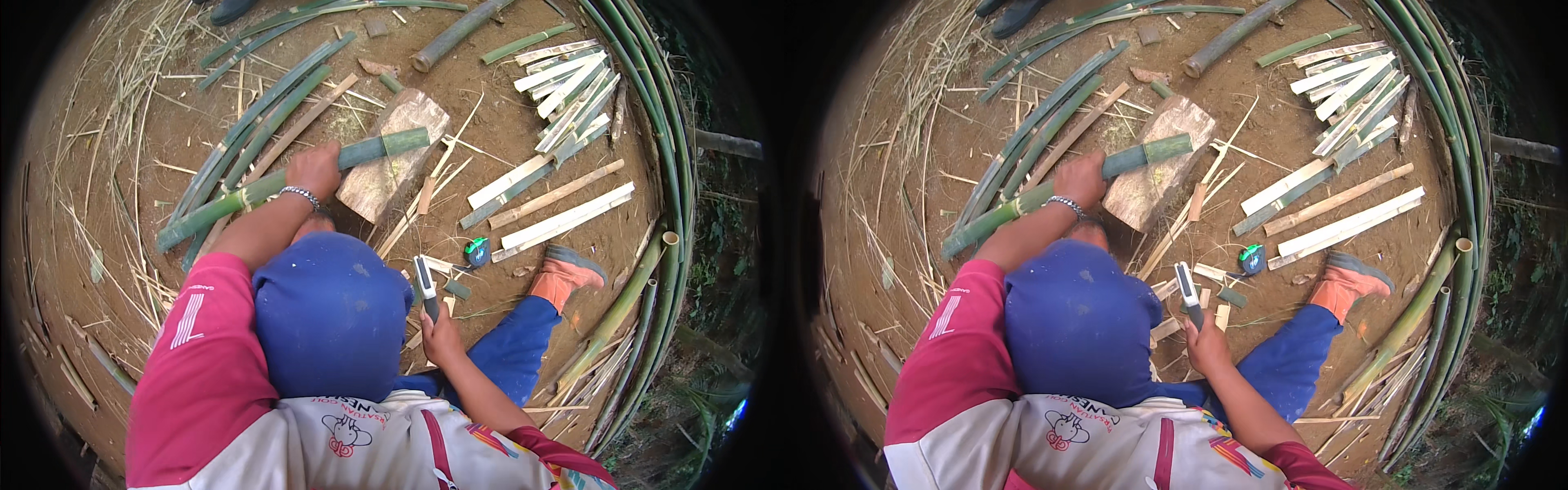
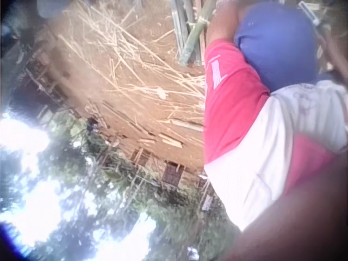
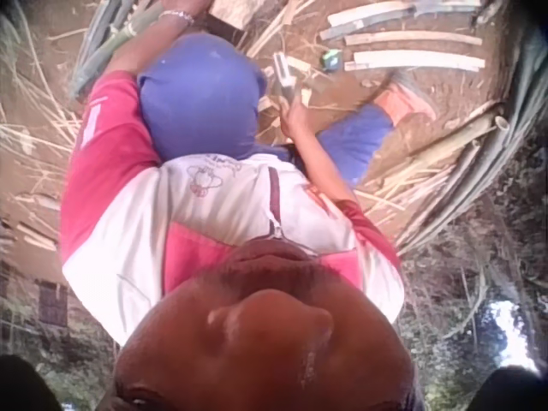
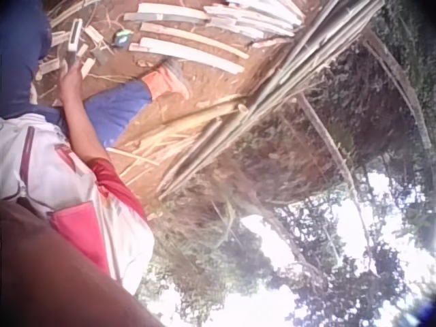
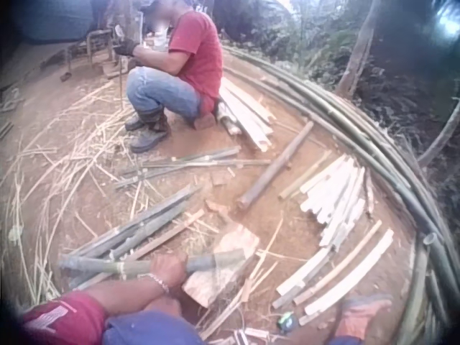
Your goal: The person sits on the ground and uses a hand saw to cut bamboo poles into smaller sections. They repeatedly position a bamboo pole on a wooden block, saw through it, and then separate the cut pieces. Another person is visible in the background working with bamboo as well.
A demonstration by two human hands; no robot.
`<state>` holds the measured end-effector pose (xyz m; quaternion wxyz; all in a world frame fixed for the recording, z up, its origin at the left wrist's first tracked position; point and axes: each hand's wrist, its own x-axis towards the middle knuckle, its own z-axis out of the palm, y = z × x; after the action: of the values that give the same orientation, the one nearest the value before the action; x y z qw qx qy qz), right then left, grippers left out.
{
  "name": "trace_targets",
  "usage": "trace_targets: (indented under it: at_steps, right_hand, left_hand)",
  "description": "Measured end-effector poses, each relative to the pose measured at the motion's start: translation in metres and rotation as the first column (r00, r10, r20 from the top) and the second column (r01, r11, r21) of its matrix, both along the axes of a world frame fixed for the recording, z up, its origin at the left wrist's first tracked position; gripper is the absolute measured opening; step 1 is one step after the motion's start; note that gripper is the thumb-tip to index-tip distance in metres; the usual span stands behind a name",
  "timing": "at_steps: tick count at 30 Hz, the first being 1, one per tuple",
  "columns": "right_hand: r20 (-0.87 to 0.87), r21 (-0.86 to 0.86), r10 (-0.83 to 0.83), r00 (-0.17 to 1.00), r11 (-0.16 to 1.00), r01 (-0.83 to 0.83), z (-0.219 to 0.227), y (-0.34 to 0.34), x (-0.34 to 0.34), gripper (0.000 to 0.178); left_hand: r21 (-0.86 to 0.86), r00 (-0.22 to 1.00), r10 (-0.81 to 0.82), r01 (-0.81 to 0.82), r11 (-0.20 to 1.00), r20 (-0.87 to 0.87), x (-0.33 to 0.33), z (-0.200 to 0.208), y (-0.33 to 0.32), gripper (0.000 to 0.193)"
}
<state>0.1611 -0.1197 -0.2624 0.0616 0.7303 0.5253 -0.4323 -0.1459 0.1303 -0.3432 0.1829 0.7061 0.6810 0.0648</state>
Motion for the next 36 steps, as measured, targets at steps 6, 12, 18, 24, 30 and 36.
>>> trace_targets:
  at_steps: [6,12,18,24,30,36]
  right_hand:
    - [-0.057,0.116,0.008,0.998,0.993,-0.001,-0.009,0.154,-0.074,0.045]
    - [-0.030,0.044,0.003,1.000,0.999,-0.002,-0.008,0.051,-0.032,0.047]
    - [-0.097,0.085,-0.050,0.994,0.995,0.059,-0.016,0.077,-0.041,0.045]
    - [-0.107,0.035,-0.008,0.994,0.999,0.012,0.012,0.113,-0.058,0.044]
    - [-0.095,0.041,-0.025,0.995,0.999,0.029,-0.022,0.027,-0.019,0.049]
    - [-0.115,0.091,0.000,0.993,0.996,0.010,-0.003,0.131,-0.064,0.044]
  left_hand:
    - [-0.040,1.000,0.001,-0.002,0.999,-0.018,0.010,0.008,-0.002,0.015]
    - [-0.049,0.998,0.050,-0.051,0.998,-0.025,0.002,-0.001,0.000,0.020]
    - [-0.026,0.997,0.030,-0.032,0.999,-0.072,0.010,0.000,-0.001,0.017]
    - [0.025,0.998,0.027,-0.026,0.999,-0.058,0.006,-0.003,-0.003,0.018]
    - [0.008,0.998,-0.015,0.015,1.000,-0.064,0.010,0.001,-0.007,0.019]
    - [0.013,0.997,0.013,-0.012,1.000,-0.081,0.004,-0.007,0.001,0.021]
